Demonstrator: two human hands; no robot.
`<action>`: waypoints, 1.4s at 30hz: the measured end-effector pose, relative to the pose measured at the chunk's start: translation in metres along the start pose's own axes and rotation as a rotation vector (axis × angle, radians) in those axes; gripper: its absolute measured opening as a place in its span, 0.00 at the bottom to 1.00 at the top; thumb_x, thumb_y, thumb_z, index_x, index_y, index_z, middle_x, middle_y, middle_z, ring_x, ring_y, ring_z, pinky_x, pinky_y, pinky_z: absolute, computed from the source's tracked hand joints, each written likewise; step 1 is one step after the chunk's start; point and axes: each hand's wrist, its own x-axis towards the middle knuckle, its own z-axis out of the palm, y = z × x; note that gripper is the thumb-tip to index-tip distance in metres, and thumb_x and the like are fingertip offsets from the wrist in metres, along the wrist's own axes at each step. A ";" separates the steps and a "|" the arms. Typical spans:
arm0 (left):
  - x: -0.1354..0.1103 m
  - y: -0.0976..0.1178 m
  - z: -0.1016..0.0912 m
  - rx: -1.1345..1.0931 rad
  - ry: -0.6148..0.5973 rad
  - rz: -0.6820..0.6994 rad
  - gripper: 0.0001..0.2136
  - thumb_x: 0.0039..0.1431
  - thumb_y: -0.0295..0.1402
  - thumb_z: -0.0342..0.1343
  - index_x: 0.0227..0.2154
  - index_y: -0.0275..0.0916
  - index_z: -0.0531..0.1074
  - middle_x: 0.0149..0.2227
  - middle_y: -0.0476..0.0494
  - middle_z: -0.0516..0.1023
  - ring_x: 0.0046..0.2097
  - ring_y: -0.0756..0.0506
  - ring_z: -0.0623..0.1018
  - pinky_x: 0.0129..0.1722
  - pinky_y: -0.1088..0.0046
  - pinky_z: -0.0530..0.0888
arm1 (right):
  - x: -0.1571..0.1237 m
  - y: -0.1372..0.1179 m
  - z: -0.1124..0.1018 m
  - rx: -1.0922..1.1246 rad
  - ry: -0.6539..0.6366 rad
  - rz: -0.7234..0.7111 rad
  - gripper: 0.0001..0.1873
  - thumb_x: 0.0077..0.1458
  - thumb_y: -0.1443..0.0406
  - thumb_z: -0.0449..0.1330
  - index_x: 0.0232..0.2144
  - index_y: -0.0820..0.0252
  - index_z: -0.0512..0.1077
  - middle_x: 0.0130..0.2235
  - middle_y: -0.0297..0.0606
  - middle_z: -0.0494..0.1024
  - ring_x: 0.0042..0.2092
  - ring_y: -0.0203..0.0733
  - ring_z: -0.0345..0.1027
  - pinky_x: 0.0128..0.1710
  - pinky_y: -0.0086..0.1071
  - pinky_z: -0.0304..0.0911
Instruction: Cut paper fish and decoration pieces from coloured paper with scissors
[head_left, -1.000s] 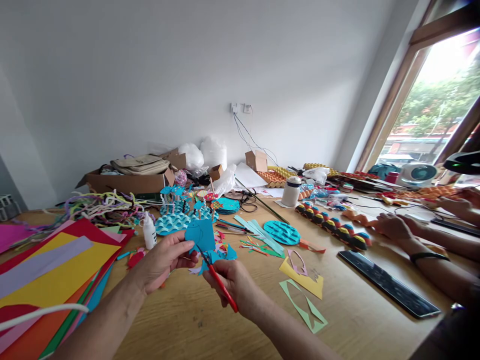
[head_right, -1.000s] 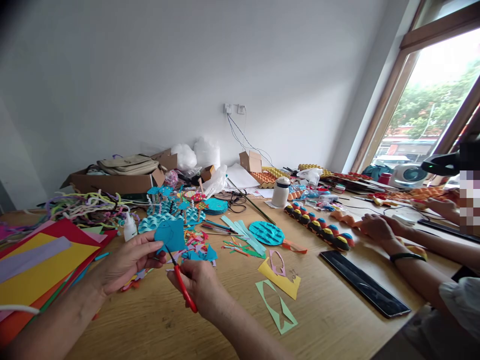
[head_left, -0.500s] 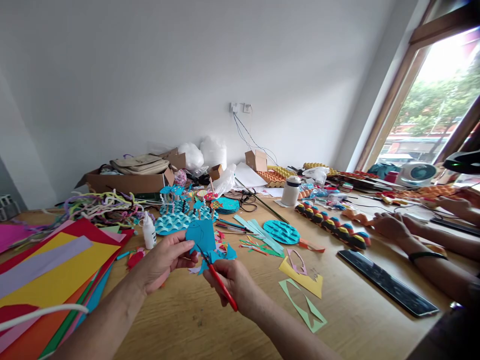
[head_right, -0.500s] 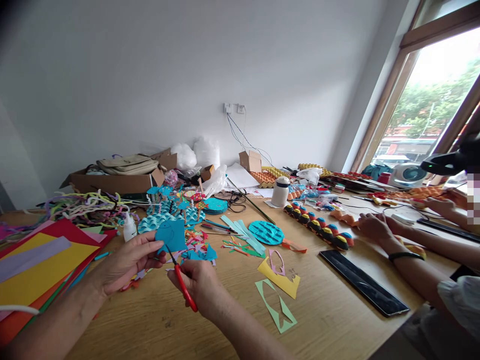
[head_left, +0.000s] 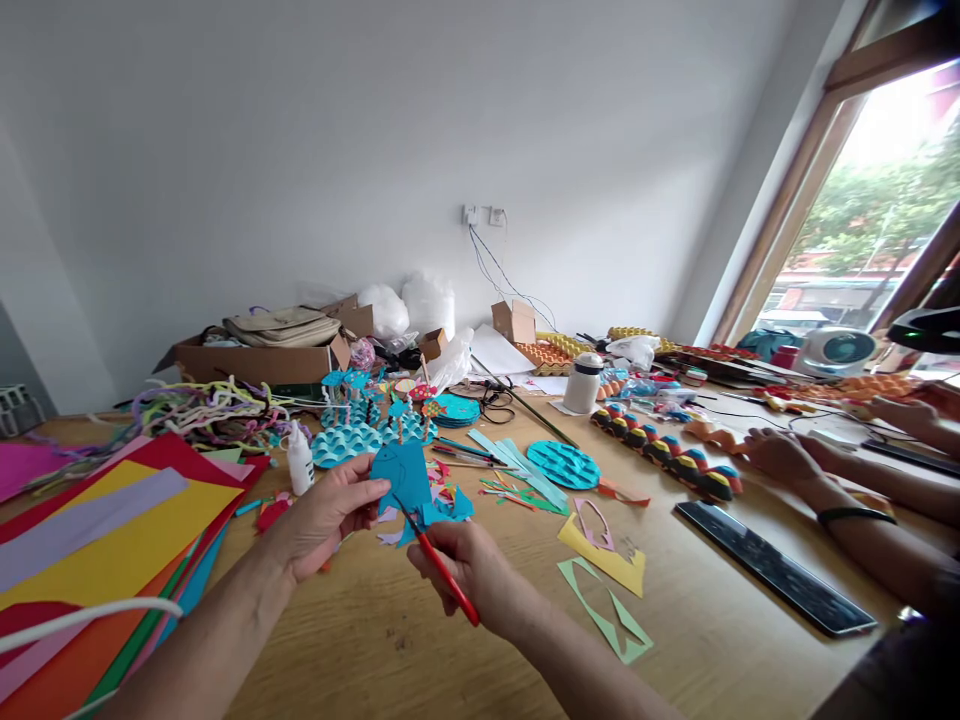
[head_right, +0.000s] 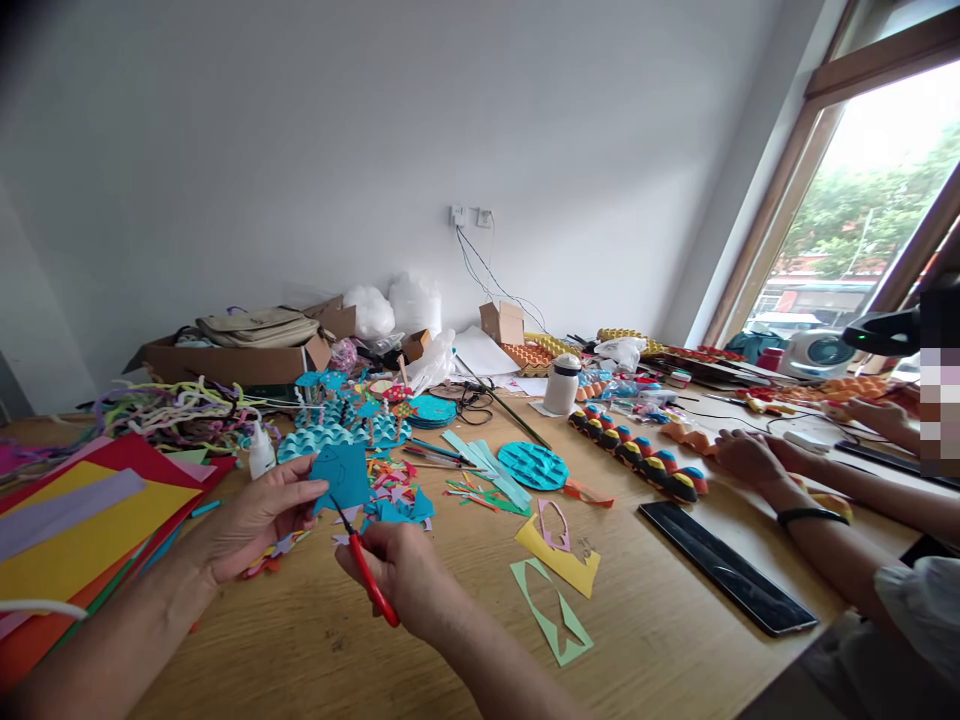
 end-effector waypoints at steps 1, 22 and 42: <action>0.000 0.000 0.002 -0.035 0.014 0.004 0.06 0.44 0.27 0.61 0.24 0.39 0.69 0.21 0.56 0.70 0.21 0.56 0.68 0.20 0.84 0.66 | 0.000 0.001 0.001 0.061 -0.003 0.003 0.17 0.48 0.56 0.52 0.16 0.60 0.58 0.13 0.25 0.56 0.14 0.28 0.53 0.13 0.21 0.47; -0.017 0.004 0.031 -0.168 -0.043 0.013 0.13 0.47 0.30 0.58 0.14 0.38 0.61 0.15 0.55 0.63 0.21 0.54 0.62 0.23 0.78 0.63 | -0.011 0.002 0.014 0.633 -0.090 -0.278 0.22 0.52 0.50 0.51 0.22 0.64 0.63 0.13 0.27 0.60 0.15 0.28 0.52 0.17 0.23 0.48; -0.021 -0.003 0.052 -0.069 0.095 0.105 0.13 0.43 0.33 0.59 0.14 0.39 0.60 0.14 0.56 0.61 0.20 0.53 0.60 0.22 0.76 0.62 | -0.006 0.006 0.018 0.632 -0.001 -0.271 0.24 0.49 0.48 0.53 0.18 0.63 0.62 0.11 0.26 0.59 0.14 0.27 0.51 0.14 0.22 0.47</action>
